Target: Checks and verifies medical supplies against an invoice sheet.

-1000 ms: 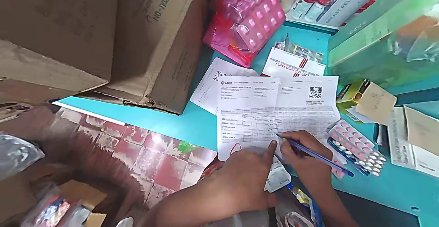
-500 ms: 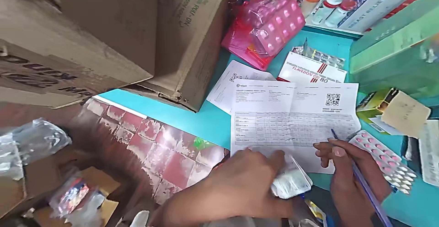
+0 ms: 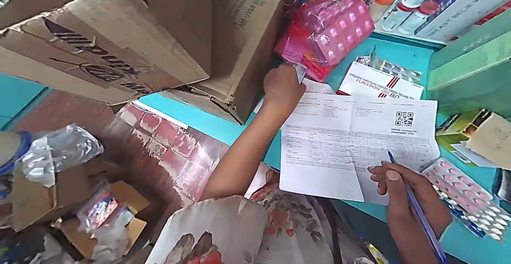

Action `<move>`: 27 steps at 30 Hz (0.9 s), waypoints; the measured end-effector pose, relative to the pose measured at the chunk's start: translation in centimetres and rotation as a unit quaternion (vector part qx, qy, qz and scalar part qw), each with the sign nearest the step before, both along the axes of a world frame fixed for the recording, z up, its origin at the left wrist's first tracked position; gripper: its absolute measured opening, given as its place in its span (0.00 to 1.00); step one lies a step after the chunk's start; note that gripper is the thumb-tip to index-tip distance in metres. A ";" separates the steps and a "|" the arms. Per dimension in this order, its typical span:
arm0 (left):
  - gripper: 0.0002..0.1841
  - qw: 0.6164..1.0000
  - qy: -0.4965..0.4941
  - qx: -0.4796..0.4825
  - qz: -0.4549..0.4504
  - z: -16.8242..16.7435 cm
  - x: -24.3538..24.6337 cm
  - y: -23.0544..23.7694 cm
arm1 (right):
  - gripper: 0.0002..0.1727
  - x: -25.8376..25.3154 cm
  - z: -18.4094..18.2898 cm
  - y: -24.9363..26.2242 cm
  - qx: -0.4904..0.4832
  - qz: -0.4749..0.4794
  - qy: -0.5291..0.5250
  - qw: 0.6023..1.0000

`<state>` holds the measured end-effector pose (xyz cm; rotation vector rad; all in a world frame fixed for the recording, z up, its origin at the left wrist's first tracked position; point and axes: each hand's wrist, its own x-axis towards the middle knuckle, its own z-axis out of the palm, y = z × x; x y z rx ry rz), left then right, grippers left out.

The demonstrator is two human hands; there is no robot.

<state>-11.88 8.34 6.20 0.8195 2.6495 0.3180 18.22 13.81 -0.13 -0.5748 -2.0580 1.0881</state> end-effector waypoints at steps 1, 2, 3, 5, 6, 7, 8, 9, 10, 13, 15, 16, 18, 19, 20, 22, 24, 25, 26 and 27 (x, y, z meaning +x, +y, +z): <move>0.29 1.000 -0.003 -0.004 -0.009 -0.4 -0.2 0.1 | 0.13 0.0 0.0 0.0 0.001 0.001 0.000 1.000; 0.28 1.000 -0.004 -0.006 -0.016 -0.7 -0.4 0.2 | 0.13 0.0 0.0 -0.1 -0.001 0.001 0.001 1.000; 0.28 1.000 -0.004 -0.005 -0.020 -0.7 -0.5 0.2 | 0.13 0.0 0.0 -0.1 -0.003 0.001 0.001 1.000; 0.33 1.000 -0.003 -0.010 -0.024 -0.2 -0.5 0.1 | 0.13 -0.1 0.0 -0.1 -0.008 0.002 -0.001 1.000; 0.35 1.000 -0.002 -0.012 -0.024 0.2 -0.4 0.0 | 0.13 -0.1 -0.1 -0.1 -0.009 0.002 0.000 1.000; 0.38 1.000 0.003 -0.013 -0.022 0.6 -0.3 -0.1 | 0.13 0.0 -0.2 0.0 -0.010 0.004 0.000 1.000; 0.39 1.000 0.015 -0.001 -0.020 1.0 -0.2 -0.3 | 0.14 0.0 -0.2 0.1 -0.008 0.006 0.000 1.000; 0.39 0.999 0.030 0.015 -0.015 1.5 0.1 -0.5 | 0.15 0.0 -0.3 0.2 -0.007 0.011 0.002 1.000; 0.38 0.998 0.049 0.037 -0.007 2.0 0.5 -0.8 | 0.16 0.0 -0.4 0.3 -0.006 0.015 0.002 1.000; 0.32 0.980 0.132 0.146 -0.010 3.0 2.6 -3.0 | 0.17 0.2 -0.3 0.3 0.001 0.012 0.011 1.000; 0.29 0.963 0.161 0.209 -0.054 2.9 4.7 -5.4 | 0.16 0.9 0.4 0.5 0.013 -0.007 0.016 1.000; 0.29 0.955 0.166 0.230 -0.084 2.6 5.7 -6.6 | 0.16 1.2 0.8 0.7 0.007 -0.014 0.026 1.000; 0.28 0.939 0.162 0.263 -0.150 1.5 8.5 -8.9 | 0.19 1.6 1.2 1.2 -0.035 -0.019 0.051 0.998; 0.28 0.934 0.146 0.268 -0.188 0.8 10.2 -9.8 | 0.23 1.8 1.3 1.4 -0.070 -0.014 0.065 0.995; 0.29 0.928 0.125 0.267 -0.228 0.0 11.8 -10.3 | 0.28 1.9 1.3 1.5 -0.107 -0.005 0.075 0.991; 0.31 0.910 0.094 0.263 -0.306 -1.9 14.7 -10.5 | 0.34 2.3 1.7 1.2 -0.126 0.007 0.050 0.991; 0.31 0.896 0.075 0.261 -0.352 -3.2 16.2 -10.4 | 0.26 2.9 2.1 0.8 -0.023 0.004 -0.007 1.000; 0.31 0.892 0.068 0.262 -0.363 -3.5 16.4 -10.3 | 0.22 3.5 2.4 1.0 0.044 -0.011 -0.034 0.998; 0.30 0.890 0.059 0.264 -0.368 -3.6 16.5 -10.3 | 0.20 4.4 2.9 1.4 0.103 -0.049 -0.064 0.991; 0.30 0.889 0.044 0.266 -0.371 -3.5 16.4 -10.3 | 0.20 5.4 3.5 2.0 0.149 -0.097 -0.097 0.979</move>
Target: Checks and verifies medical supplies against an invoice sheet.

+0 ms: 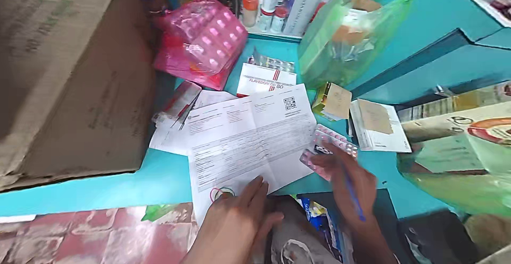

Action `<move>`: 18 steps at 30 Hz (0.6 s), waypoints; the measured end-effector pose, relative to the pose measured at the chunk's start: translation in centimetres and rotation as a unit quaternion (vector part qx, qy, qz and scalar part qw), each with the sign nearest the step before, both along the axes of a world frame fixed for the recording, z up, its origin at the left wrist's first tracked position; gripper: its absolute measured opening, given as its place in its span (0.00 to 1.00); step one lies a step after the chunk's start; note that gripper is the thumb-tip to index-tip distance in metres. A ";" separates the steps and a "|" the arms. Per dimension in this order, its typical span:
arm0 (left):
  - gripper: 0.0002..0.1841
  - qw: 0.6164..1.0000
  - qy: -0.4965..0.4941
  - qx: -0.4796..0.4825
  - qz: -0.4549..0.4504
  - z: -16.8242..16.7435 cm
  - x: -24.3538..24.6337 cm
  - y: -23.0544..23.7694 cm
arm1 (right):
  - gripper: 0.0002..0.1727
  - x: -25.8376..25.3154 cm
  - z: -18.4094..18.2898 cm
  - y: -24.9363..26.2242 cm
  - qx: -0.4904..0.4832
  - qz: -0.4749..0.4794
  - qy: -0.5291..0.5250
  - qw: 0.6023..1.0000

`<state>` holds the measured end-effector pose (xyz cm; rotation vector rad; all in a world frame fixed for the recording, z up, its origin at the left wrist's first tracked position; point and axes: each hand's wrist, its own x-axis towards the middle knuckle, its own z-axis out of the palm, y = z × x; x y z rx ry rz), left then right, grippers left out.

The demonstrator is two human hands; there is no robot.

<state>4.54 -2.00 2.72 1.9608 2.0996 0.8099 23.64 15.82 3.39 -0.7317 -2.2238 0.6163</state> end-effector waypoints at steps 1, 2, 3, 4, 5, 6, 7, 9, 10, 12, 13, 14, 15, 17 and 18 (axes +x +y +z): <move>0.30 1.000 -0.015 -0.004 -0.006 0.2 -0.1 0.0 | 0.21 1.2 0.5 0.9 0.035 -0.044 -0.025 0.998; 0.30 0.999 -0.031 -0.003 -0.011 0.2 -0.1 0.1 | 0.21 2.5 0.9 1.8 0.058 -0.080 -0.049 0.994; 0.29 0.999 -0.044 0.002 -0.015 0.2 0.0 0.2 | 0.20 3.6 1.0 2.7 0.074 -0.103 -0.074 0.989; 0.28 0.998 -0.054 0.010 -0.021 0.1 0.2 0.4 | 0.20 4.5 1.0 3.5 0.084 -0.107 -0.099 0.986; 0.27 0.998 -0.060 0.019 -0.032 0.1 0.4 0.7 | 0.22 5.0 0.9 4.1 0.088 -0.097 -0.128 0.983; 0.27 0.997 -0.064 0.026 -0.046 0.1 0.8 1.1 | 0.27 5.2 0.8 4.6 0.095 -0.083 -0.158 0.979; 0.26 0.995 -0.066 0.035 -0.062 0.0 1.1 1.5 | 0.32 5.2 0.7 4.8 0.101 -0.072 -0.186 0.975; 0.25 0.991 -0.078 0.041 -0.097 0.0 1.9 2.1 | 0.37 4.7 0.5 4.9 0.097 -0.065 -0.233 0.966; 0.25 0.989 -0.091 0.036 -0.109 0.1 2.1 2.2 | 0.39 4.2 0.4 4.9 0.090 -0.064 -0.255 0.961; 0.24 0.982 -0.124 0.020 -0.139 0.4 2.3 2.6 | 0.36 3.7 0.1 4.8 0.078 -0.069 -0.283 0.953; 0.23 0.978 -0.144 0.014 -0.153 0.5 2.4 2.8 | 0.33 3.7 0.1 4.8 0.077 -0.069 -0.288 0.952; 0.23 0.972 -0.169 0.010 -0.163 0.5 2.5 3.1 | 0.31 3.7 0.3 4.7 0.073 -0.069 -0.288 0.953; 0.22 0.965 -0.199 0.004 -0.168 0.5 2.6 3.2 | 0.30 3.6 0.5 4.5 0.068 -0.074 -0.285 0.953; 0.22 0.945 -0.282 0.001 -0.163 0.5 2.6 3.7 | 0.30 3.4 1.2 4.2 0.055 -0.090 -0.262 0.959; 0.22 0.932 -0.328 0.003 -0.155 0.4 2.7 4.1 | 0.29 3.5 1.5 4.0 0.048 -0.097 -0.242 0.964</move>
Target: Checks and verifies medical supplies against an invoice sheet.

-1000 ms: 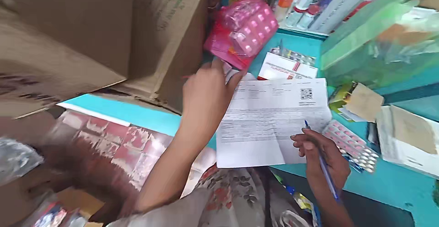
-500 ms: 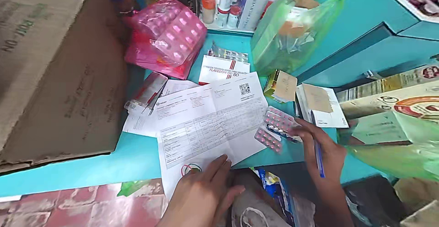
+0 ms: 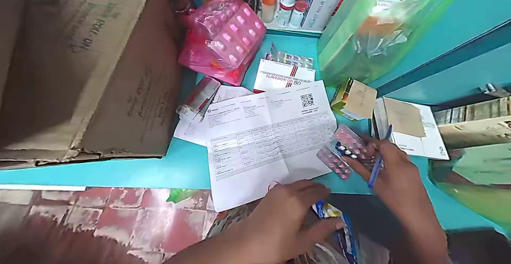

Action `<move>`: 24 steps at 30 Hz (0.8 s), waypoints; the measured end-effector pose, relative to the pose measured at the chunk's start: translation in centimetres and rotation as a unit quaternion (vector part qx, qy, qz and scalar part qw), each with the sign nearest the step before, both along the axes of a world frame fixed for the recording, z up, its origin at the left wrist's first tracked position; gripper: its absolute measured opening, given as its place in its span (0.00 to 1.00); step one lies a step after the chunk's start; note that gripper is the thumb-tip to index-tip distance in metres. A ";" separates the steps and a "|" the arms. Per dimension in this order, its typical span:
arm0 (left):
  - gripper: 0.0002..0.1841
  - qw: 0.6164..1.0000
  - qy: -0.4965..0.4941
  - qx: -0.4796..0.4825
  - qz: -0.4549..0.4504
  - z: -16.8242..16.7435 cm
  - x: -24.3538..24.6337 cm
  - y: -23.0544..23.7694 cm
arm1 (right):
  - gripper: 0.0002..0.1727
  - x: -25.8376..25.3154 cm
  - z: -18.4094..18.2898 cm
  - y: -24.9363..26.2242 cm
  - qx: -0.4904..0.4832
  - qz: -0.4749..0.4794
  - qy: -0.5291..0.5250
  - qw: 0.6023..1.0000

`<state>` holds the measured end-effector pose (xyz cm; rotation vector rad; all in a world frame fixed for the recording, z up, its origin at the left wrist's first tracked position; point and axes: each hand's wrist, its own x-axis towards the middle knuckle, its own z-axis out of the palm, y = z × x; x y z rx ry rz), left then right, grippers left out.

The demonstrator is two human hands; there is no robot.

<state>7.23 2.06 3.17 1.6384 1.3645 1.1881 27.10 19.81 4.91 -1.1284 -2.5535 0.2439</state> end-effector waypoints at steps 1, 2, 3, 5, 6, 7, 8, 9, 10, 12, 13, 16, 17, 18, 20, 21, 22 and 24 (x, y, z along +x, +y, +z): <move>0.23 0.999 -0.046 -0.009 0.012 0.0 0.1 0.4 | 0.28 0.0 0.3 -0.2 -0.006 -0.005 0.027 1.000; 0.23 0.996 -0.088 -0.023 0.025 -0.1 0.2 0.7 | 0.28 0.0 0.5 -0.4 -0.023 -0.006 0.065 0.998; 0.24 0.990 -0.127 -0.039 0.037 0.0 0.3 1.2 | 0.26 -0.1 0.8 -0.5 -0.047 -0.004 0.111 0.993; 0.28 0.978 -0.189 -0.080 0.041 0.2 0.3 1.9 | 0.22 -0.5 1.3 -0.8 -0.119 0.012 0.200 0.973; 0.32 0.971 -0.215 -0.095 0.040 0.4 0.3 2.2 | 0.20 -0.8 1.5 -1.0 -0.157 0.023 0.228 0.961; 0.37 0.966 -0.234 -0.105 0.040 0.5 0.3 2.6 | 0.19 -1.2 1.8 -1.2 -0.196 0.032 0.248 0.948; 0.41 0.962 -0.246 -0.113 0.041 0.6 0.4 2.9 | 0.19 -1.7 2.0 -1.3 -0.232 0.043 0.258 0.937; 0.45 0.958 -0.259 -0.116 0.043 0.7 0.4 3.2 | 0.18 -2.2 2.1 -1.4 -0.264 0.056 0.265 0.926; 0.47 0.952 -0.279 -0.121 0.041 0.7 0.3 3.6 | 0.18 -2.6 2.0 -1.5 -0.290 0.073 0.267 0.916; 0.45 0.930 -0.337 -0.142 0.034 0.5 0.4 4.4 | 0.17 -3.5 1.8 -1.4 -0.324 0.103 0.260 0.904; 0.42 0.912 -0.376 -0.160 0.027 0.4 0.4 4.8 | 0.16 -3.9 1.6 -1.2 -0.333 0.110 0.252 0.902; 0.36 0.840 -0.498 -0.215 0.034 0.6 0.8 6.1 | 0.15 -5.1 1.1 -0.5 -0.335 0.092 0.218 0.912; 0.33 0.813 -0.529 -0.237 0.055 0.8 0.8 6.6 | 0.17 -5.3 1.1 -0.2 -0.330 0.082 0.195 0.920; 0.30 0.789 -0.553 -0.257 0.075 1.2 0.7 7.1 | 0.19 -5.5 1.0 0.2 -0.326 0.080 0.171 0.926; 0.25 0.762 -0.576 -0.280 0.095 1.5 0.3 7.7 | 0.20 -5.6 1.1 0.8 -0.328 0.093 0.135 0.930; 0.24 0.757 -0.580 -0.286 0.097 1.4 0.2 7.9 | 0.20 -5.5 1.2 1.1 -0.328 0.100 0.125 0.931; 0.24 0.750 -0.586 -0.289 0.098 1.3 0.1 8.0 | 0.18 -5.3 1.4 1.5 -0.330 0.106 0.124 0.930; 0.28 0.732 -0.604 -0.296 0.115 0.9 -0.1 7.8 | 0.14 -4.9 1.7 1.9 -0.316 0.108 0.152 0.930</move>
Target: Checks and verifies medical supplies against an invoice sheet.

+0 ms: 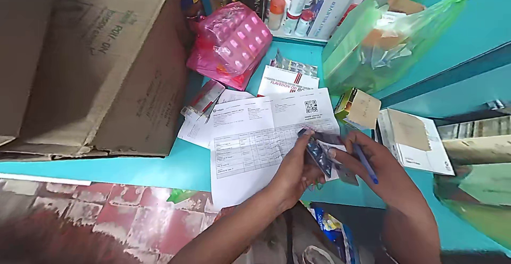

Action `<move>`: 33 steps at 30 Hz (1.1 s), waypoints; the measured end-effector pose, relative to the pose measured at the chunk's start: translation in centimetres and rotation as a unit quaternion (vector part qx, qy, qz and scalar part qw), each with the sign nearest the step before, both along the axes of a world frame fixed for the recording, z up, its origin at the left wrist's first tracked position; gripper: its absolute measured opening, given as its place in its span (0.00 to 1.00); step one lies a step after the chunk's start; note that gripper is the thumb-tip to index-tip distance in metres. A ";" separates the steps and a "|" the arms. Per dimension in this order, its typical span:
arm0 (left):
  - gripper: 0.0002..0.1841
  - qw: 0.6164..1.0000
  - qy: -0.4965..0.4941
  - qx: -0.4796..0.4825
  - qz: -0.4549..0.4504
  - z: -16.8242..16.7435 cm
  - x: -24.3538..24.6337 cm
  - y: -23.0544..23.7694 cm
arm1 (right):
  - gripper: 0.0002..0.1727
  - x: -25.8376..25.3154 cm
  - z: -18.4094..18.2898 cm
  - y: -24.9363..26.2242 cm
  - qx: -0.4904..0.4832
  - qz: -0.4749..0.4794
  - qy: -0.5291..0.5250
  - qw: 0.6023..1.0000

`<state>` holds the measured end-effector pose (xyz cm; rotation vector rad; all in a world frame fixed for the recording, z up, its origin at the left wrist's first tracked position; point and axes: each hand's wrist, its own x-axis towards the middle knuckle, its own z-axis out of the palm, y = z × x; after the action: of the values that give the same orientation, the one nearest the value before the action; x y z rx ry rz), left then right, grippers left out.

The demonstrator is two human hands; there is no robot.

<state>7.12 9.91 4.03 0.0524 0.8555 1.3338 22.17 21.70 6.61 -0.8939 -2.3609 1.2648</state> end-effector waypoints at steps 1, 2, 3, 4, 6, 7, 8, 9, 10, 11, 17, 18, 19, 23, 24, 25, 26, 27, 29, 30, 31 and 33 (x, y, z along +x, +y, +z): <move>0.29 1.000 -0.011 0.000 0.008 -0.3 -0.1 -0.3 | 0.13 0.3 0.0 0.0 0.016 -0.008 0.017 1.000; 0.29 1.000 -0.024 0.008 0.015 -0.7 -0.2 -0.6 | 0.12 0.6 0.0 -0.1 0.047 -0.024 0.027 0.998; 0.30 0.999 -0.033 0.024 0.016 -1.1 -0.4 -0.9 | 0.13 1.0 0.0 -0.3 0.095 -0.042 0.027 0.994; 0.31 0.999 -0.036 0.037 0.014 -1.4 -0.5 -1.3 | 0.14 1.4 0.0 -0.5 0.155 -0.063 0.016 0.986; 0.32 0.999 -0.024 0.033 0.015 -1.4 -0.8 -2.1 | 0.15 2.0 -0.1 -1.1 0.276 -0.097 -0.039 0.956; 0.33 0.999 -0.023 0.024 0.020 -1.3 -1.0 -2.7 | 0.15 2.1 -0.2 -1.4 0.328 -0.109 -0.072 0.936; 0.33 0.999 -0.021 0.024 0.024 -1.3 -1.3 -3.3 | 0.13 2.1 -0.5 -1.6 0.365 -0.116 -0.099 0.919; 0.33 0.999 -0.014 0.034 0.025 -1.3 -1.5 -3.9 | 0.12 2.0 -1.0 -1.7 0.383 -0.118 -0.122 0.908; 0.33 0.998 -0.002 0.053 0.025 -1.3 -1.7 -4.5 | 0.13 2.1 -1.6 -1.6 0.381 -0.112 -0.141 0.907; 0.31 0.997 0.018 0.074 0.013 -1.4 -1.9 -5.2 | 0.12 2.2 -2.1 -1.5 0.367 -0.095 -0.156 0.912; 0.21 0.880 0.417 0.137 -0.180 0.3 -3.7 -10.0 | 0.20 2.0 -2.4 -1.7 0.304 0.004 -0.098 0.948; 0.25 0.834 0.495 0.119 -0.212 0.9 -3.7 -10.4 | 0.19 1.4 -2.5 -2.0 0.296 0.021 -0.069 0.952; 0.28 0.793 0.557 0.094 -0.227 1.3 -3.4 -10.6 | 0.19 0.7 -2.8 -2.4 0.287 0.049 -0.048 0.956; 0.40 0.702 0.639 -0.010 -0.315 1.7 -2.8 -9.7 | 0.21 -1.7 -5.8 -2.8 0.304 0.176 -0.031 0.936; 0.40 0.699 0.638 -0.013 -0.321 1.5 -2.8 -9.6 | 0.22 -1.7 -6.1 -2.5 0.328 0.176 -0.036 0.928; 0.40 0.704 0.627 -0.016 -0.334 1.5 -2.9 -9.4 | 0.24 -1.3 -5.9 -2.1 0.340 0.161 -0.036 0.926; 0.40 0.708 0.617 -0.017 -0.344 1.6 -3.1 -9.3 | 0.25 -0.9 -5.6 -1.8 0.340 0.136 -0.022 0.930; 0.40 0.711 0.612 -0.015 -0.345 1.5 -3.1 -9.3 | 0.25 -0.5 -5.1 -1.6 0.326 0.108 -0.001 0.939; 0.40 0.714 0.608 -0.011 -0.347 1.4 -3.2 -9.3 | 0.23 -0.6 -4.6 -2.5 0.231 0.055 0.085 0.968; 0.40 0.715 0.608 -0.008 -0.345 1.3 -3.3 -9.3 | 0.27 -1.2 -4.5 -3.4 0.140 0.036 0.125 0.982; 0.41 0.716 0.608 -0.005 -0.344 1.2 -3.3 -9.2 | 0.32 -2.2 -4.4 -4.5 0.035 0.018 0.145 0.989; 0.41 0.717 0.606 -0.003 -0.346 1.2 -3.3 -9.2 | 0.30 -4.1 -5.0 -6.3 -0.061 0.011 0.141 0.988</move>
<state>3.78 0.73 5.21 1.2482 1.6951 0.4185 18.06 15.43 1.60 -0.6731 -2.0970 1.4517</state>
